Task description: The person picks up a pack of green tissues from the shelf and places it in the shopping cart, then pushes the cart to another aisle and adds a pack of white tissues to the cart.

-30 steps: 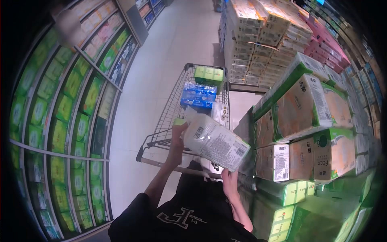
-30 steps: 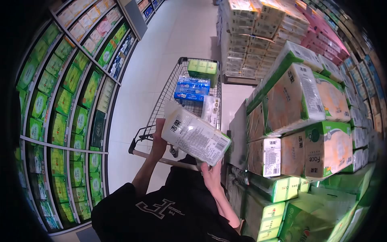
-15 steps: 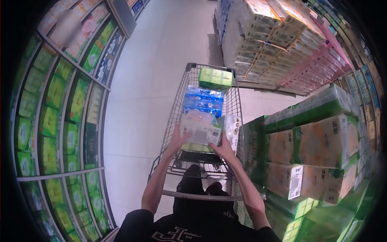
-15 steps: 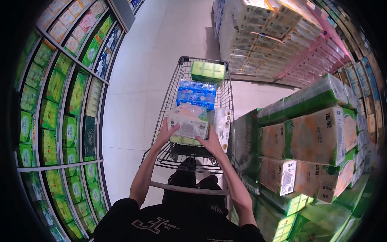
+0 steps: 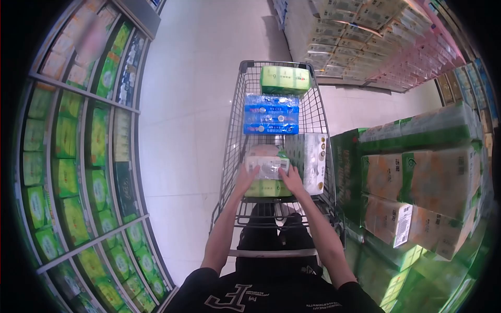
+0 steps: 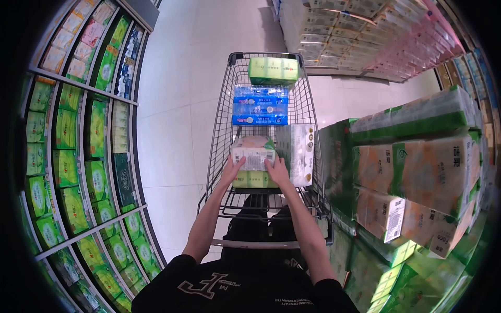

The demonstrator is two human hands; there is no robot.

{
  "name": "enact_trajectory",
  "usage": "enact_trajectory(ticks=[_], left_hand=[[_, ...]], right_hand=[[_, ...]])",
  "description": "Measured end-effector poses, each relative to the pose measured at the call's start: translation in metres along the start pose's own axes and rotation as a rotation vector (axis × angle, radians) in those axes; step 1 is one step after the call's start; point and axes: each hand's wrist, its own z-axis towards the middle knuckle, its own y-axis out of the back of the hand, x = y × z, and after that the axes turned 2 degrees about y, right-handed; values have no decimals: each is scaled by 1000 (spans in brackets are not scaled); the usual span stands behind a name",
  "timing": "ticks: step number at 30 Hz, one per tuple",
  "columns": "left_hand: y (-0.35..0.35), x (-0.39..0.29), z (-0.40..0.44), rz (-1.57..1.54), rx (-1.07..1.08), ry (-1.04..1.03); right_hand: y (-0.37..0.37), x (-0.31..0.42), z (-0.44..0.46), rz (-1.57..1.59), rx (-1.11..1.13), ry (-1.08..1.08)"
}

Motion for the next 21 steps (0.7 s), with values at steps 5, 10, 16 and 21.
enact_trajectory(ticks=[5,10,16,21], left_hand=[[-5,21,23,57,46,152],[-8,93,48,141,65,-20],[45,7,1,494,291,-111],[88,-72,-77,593,292,-343]], right_hand=[[0,20,13,-228,208,-197],[-11,6,-2,-458,243,-150],[34,0,-58,-79,167,279],[152,86,-130,223,16,206]])
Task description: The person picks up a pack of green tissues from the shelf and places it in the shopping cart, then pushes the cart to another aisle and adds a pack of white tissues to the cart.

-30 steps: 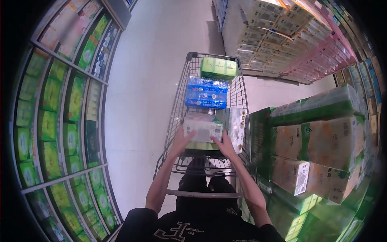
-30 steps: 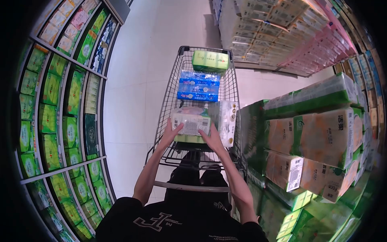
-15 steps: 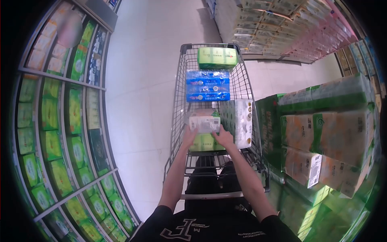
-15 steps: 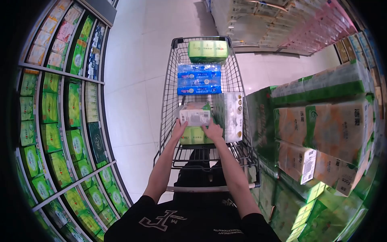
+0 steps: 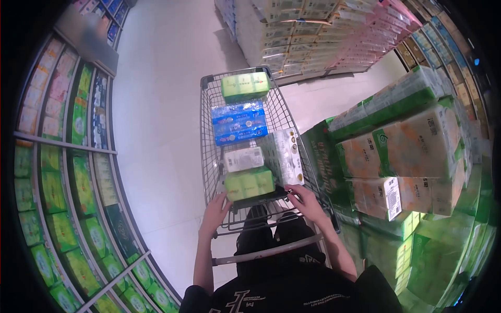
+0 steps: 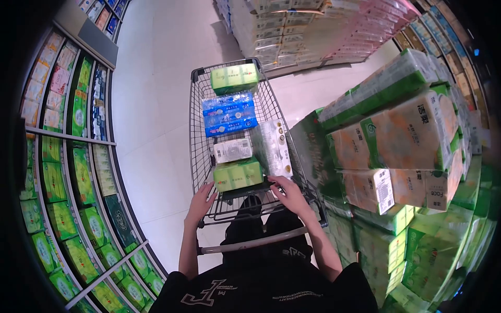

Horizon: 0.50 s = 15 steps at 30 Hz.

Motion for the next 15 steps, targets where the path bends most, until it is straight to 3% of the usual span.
enact_trajectory(ticks=[2,4,5,7,8,10,15], left_hand=[[13,-12,-20,37,-9,-24],[18,-4,-34,461,-439,-152],[11,12,-41,459,-423,-188],[-7,53,-38,319,-409,157],[0,49,-31,317,-377,104],[20,35,-20,246,-121,262],[26,66,-2,172,-126,178]], right_hand=[[27,2,-20,-207,-252,68],[48,-16,-37,-502,-456,38],[55,-27,-44,-584,-524,-20],[52,-53,-60,-727,-578,-71],[50,-69,-69,-861,-591,-98],[36,-92,-72,-522,-379,-468],[34,-90,-51,-631,-394,-390]])
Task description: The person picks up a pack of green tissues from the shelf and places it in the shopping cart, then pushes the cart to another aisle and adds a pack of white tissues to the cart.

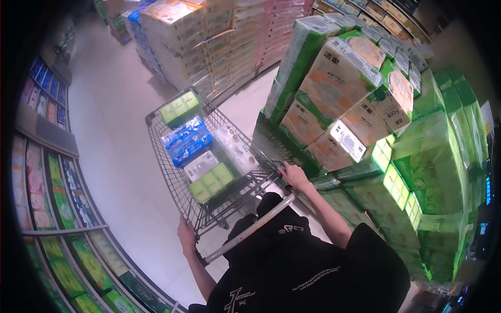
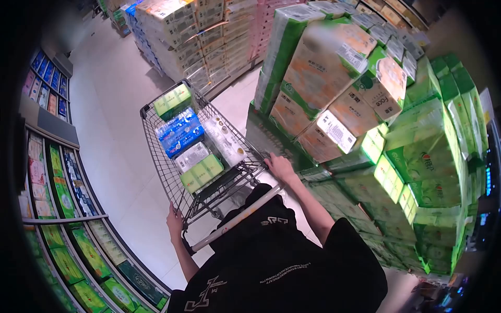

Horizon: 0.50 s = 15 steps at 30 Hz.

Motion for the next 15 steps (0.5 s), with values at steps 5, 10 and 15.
enact_trajectory(ticks=[5,10,15], left_hand=[[10,2,13,-77,-11,-37],[13,0,21,12,-72,-47],[18,1,41,154,-172,-93]], right_hand=[[2,-2,23,113,143,82],[-12,-4,47,84,125,162],[-11,8,65,169,223,133]])
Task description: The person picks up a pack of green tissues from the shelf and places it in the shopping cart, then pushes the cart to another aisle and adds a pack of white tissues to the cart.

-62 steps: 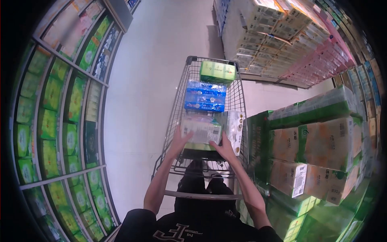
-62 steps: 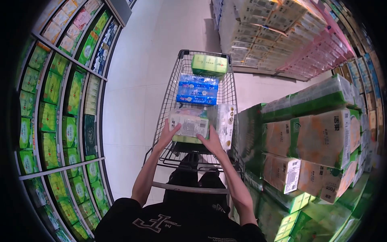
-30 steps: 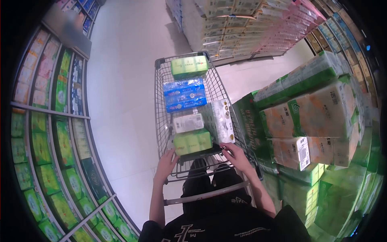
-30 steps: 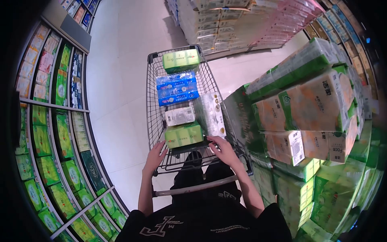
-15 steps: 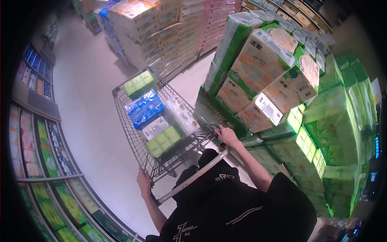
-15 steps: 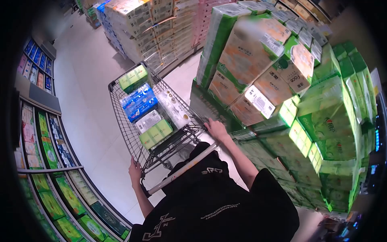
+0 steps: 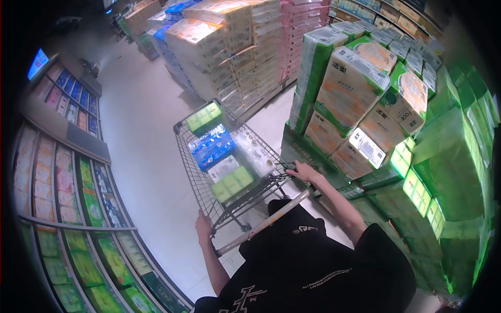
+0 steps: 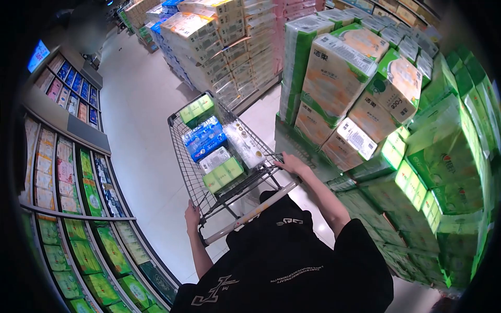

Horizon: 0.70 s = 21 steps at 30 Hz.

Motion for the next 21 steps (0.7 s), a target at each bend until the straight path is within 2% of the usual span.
enact_trajectory(ticks=[2,5,12,17,19,21], left_hand=[[-10,19,15,-144,131,115],[-7,18,21,-41,87,84],[1,11,45,44,97,100],[6,-3,59,-61,41,143],[9,-8,65,44,-122,35],[14,-10,79,15,-101,55]], right_hand=[[1,7,9,-3,14,1],[-4,17,33,-64,-17,-82],[-15,10,104,-172,24,86],[-29,8,158,-173,98,68],[-20,23,166,-124,95,55],[-13,34,178,-147,64,54]])
